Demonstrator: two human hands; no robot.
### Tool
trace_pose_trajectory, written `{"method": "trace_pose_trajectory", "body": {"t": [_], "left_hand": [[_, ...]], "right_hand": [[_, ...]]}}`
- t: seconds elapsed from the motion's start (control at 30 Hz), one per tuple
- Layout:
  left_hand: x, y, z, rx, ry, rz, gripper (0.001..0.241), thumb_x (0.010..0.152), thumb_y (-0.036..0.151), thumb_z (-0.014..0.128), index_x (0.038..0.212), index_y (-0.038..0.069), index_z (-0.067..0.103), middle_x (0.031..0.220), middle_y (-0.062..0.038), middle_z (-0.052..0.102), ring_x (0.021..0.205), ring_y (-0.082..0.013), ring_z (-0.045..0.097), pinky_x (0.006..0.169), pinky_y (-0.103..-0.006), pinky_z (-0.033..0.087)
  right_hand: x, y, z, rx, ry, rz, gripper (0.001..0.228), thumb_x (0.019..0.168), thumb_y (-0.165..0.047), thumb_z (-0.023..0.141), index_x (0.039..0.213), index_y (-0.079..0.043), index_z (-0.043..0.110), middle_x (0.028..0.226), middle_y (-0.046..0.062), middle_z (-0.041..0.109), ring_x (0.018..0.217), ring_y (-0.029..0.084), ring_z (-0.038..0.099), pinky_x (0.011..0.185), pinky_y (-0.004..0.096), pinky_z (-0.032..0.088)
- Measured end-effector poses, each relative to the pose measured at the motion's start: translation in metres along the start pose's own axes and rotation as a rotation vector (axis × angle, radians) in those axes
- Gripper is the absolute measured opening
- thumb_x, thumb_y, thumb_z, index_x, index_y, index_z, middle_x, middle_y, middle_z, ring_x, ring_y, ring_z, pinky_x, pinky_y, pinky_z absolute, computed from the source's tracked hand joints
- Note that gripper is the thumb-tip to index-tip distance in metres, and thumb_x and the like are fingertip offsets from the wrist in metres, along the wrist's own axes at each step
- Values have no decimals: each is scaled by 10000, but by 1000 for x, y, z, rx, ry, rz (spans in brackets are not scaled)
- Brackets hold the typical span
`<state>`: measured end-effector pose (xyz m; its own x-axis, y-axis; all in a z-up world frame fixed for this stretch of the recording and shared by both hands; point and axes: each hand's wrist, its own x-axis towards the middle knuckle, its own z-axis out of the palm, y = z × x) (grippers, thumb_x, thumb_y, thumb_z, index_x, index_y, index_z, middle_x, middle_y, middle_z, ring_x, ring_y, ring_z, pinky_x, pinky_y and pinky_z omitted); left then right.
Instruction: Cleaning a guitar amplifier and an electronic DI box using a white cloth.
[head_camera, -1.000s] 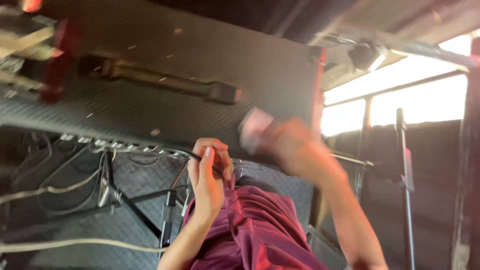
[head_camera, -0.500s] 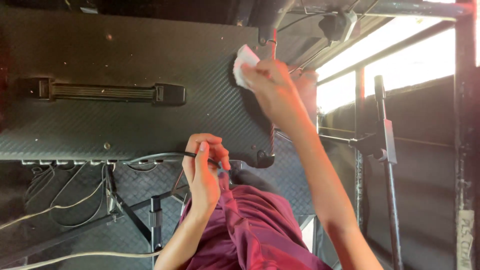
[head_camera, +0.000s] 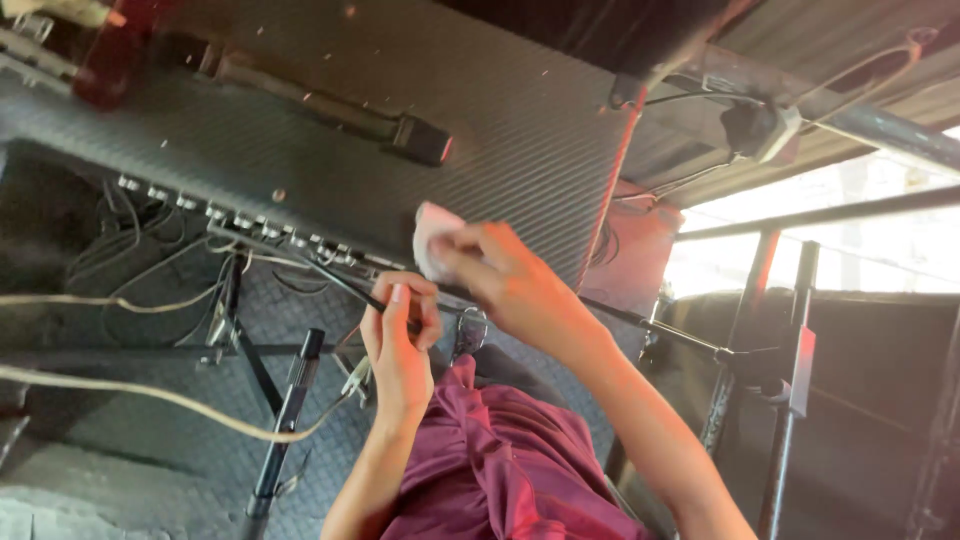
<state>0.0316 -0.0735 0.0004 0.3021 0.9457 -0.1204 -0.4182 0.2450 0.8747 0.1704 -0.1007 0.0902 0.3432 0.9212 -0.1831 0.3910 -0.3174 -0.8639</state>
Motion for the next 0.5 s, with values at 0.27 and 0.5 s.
{"method": "trace_pose_trajectory", "body": {"t": [0.27,0.5], "left_hand": [[-16,-11,-16,-78,118,-75,247,1068,177,442,1020,5,612,651,-27,449,441,-45,357,433,-167,270],[-28,-11,-42,62,45,-287,380,1085,280,433,868,48,642,603,-20,400,465,-47,281,428,-182,196]], "right_hand": [[32,23,-2,-255,169,-499,76,974,-61,618,1010,-49,685,903,83,553,870,229,558,796,356,473],[16,49,-21,-530,120,-626,353,953,-24,612,1286,-104,697,1165,92,551,1096,285,575,1003,353,458]]}}
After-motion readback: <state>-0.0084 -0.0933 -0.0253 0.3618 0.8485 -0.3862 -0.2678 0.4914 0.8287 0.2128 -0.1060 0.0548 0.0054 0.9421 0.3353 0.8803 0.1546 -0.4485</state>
